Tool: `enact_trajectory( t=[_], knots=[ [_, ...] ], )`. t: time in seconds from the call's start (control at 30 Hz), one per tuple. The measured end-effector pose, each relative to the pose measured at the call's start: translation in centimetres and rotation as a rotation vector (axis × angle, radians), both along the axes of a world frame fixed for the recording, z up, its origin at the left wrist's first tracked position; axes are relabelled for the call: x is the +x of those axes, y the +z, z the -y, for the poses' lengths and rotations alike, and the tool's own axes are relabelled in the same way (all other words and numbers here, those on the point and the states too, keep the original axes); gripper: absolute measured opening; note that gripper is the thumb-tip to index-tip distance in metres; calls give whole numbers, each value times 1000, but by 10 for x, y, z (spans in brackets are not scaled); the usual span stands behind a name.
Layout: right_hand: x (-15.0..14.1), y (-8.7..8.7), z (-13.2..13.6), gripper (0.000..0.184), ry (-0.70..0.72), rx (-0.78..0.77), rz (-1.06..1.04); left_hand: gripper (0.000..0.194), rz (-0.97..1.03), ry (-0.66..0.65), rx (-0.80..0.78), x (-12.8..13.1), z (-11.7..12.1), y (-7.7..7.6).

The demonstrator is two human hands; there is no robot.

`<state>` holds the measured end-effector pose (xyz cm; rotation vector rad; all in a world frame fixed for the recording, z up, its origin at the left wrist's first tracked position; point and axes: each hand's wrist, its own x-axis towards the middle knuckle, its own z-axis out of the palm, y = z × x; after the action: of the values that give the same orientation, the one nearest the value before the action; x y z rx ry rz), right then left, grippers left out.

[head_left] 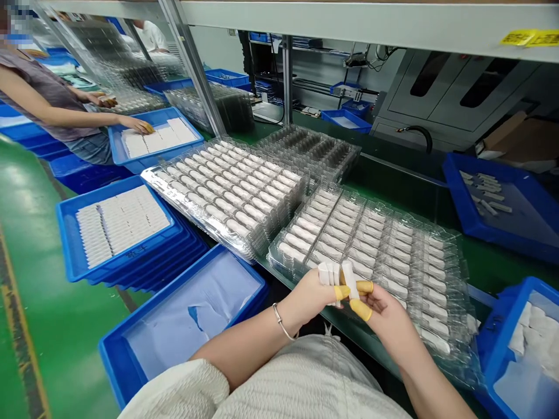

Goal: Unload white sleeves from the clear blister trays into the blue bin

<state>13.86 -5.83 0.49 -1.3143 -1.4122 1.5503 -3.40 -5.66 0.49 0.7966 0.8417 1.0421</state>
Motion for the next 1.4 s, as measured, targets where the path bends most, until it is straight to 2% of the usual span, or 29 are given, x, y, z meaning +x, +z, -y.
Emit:
enact_trajectory(
  t=[0.13,0.3,0.37,0.47,0.53,0.63,0.7,0.8,0.93,1.07,1.13,1.2,1.33,1.4],
  knots=[
    [-18,2,-23,34,122,54,93,33,28,62,59,-16,-5,-2],
    [-46,6,-46,29,243,-25,-21,29,121,221,-42,-42,-12,-11],
    [-51,5,-49,38,314,-56,-4,29,190,266,-79,-52,-14,-13],
    [-57,2,-54,64,384,-96,26,33,246,300,-114,-63,-15,-13],
    [-64,2,-59,60,370,-90,0,34,246,310,-111,-66,-16,-13],
    [-78,7,-68,34,347,-39,27,29,231,315,-54,-68,-17,-12],
    [-86,12,-75,28,372,-27,74,27,231,332,-26,-70,-18,-11],
    [-94,19,-83,32,421,-75,80,28,246,377,-51,-75,-19,-10],
    [-98,19,-86,36,402,-171,69,29,286,380,-104,-82,-19,-9],
    [-103,11,-85,31,326,-95,65,26,328,370,-105,-85,-19,-8],
    [-104,7,-86,31,296,-113,55,27,340,328,-80,-86,-19,-8],
    [-104,6,-85,31,303,-135,45,29,335,318,-79,-86,-19,-9],
    [-106,10,-79,28,343,-40,115,34,310,400,-122,-82,-19,-13],
    [-106,13,-80,27,366,-2,182,35,298,398,-110,-81,-18,-15]
  ],
)
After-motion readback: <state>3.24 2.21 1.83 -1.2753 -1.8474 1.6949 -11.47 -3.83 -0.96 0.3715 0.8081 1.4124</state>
